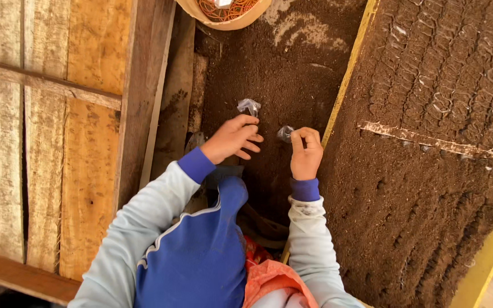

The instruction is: The person takes small items from a container and places them into a soil-filled tray. They then cover the items with soil and smooth the surface of the tray.

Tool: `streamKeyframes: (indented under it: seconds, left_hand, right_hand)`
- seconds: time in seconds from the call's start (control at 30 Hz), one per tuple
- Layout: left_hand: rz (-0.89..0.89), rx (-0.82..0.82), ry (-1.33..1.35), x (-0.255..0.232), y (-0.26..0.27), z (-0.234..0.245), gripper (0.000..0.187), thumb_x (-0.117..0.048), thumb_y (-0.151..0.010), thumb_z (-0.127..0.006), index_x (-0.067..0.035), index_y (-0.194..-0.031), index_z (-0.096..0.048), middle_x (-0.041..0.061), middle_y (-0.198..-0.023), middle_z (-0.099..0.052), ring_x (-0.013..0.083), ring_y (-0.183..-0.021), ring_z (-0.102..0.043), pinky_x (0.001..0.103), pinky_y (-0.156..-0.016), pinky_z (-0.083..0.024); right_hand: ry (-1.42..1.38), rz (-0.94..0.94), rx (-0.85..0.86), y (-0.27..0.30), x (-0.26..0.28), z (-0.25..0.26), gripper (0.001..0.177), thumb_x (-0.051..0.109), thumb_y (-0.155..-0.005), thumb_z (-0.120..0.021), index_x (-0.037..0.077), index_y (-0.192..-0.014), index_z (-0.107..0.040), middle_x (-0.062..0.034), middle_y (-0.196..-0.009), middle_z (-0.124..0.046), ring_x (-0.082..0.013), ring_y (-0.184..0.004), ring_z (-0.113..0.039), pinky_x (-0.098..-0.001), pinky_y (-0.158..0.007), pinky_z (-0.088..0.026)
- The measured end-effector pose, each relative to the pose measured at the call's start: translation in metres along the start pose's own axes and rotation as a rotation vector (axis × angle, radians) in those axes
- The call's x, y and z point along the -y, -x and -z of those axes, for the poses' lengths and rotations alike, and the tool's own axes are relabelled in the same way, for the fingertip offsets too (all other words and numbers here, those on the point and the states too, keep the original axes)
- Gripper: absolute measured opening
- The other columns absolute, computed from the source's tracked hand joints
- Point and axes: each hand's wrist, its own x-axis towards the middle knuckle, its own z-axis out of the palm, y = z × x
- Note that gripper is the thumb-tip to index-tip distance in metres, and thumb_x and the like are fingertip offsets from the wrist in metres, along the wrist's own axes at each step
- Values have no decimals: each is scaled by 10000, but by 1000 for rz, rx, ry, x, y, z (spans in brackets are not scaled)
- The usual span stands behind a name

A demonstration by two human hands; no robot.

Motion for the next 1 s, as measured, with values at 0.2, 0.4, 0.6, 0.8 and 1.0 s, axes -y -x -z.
streamKeyframes:
  seconds: [0.2, 0.4, 0.6, 0.8, 1.0]
  left_hand:
    - [-428, -439, -292, -35, 7, 46, 293, -118, -930, -526, 47, -1165, -588, 198, -938, -708, 216, -731, -723, 282, -516, -608]
    - [-975, -463, -1202, -47, -9, 48, 212, 8, -938, -526, -15, -1099, -663, 155, -953, -670, 339, -936, -648, 423, -704, -575]
    - [-1415, -518, -1736, -31, -40, 34, 115, -71, -959, -574, -172, -903, -577, 39, -1053, -545, 219, -1033, -483, 368, -829, -350]
    - [-1389, -561, -1478, -43, -16, 25, 213, -310, -962, -652, -159, -819, -608, 19, -1100, -573, 238, -1102, -492, 390, -824, -298]
    - [-985, -148, -658, -55, 43, 1, 107, -170, -955, -641, -103, -954, -724, 89, -1197, -598, 321, -1192, -512, 470, -978, -370]
  right_hand:
    - [-744, -518, -288, -9, 32, -41, 120, 105, -986, -513, 115, -876, -560, -38, -706, -557, -113, -537, -564, -209, -434, -464]
    - [-238, -25, 382, 25, 113, -99, 248, 137, -911, -658, -75, -1039, -638, -308, -995, -670, -489, -951, -659, -561, -769, -564]
    - [-240, -28, 385, 40, 74, -78, 281, 143, -1010, -502, -33, -1206, -598, -237, -1125, -635, -409, -1057, -639, -499, -841, -559]
    - [-256, -33, 113, 34, 65, -45, 191, 111, -963, -593, 34, -1117, -677, -140, -1011, -685, -298, -933, -683, -387, -784, -575]
    - [-884, -101, -71, 27, 73, -48, 362, 154, -921, -657, -46, -1206, -558, -188, -894, -646, -197, -719, -612, -307, -635, -528]
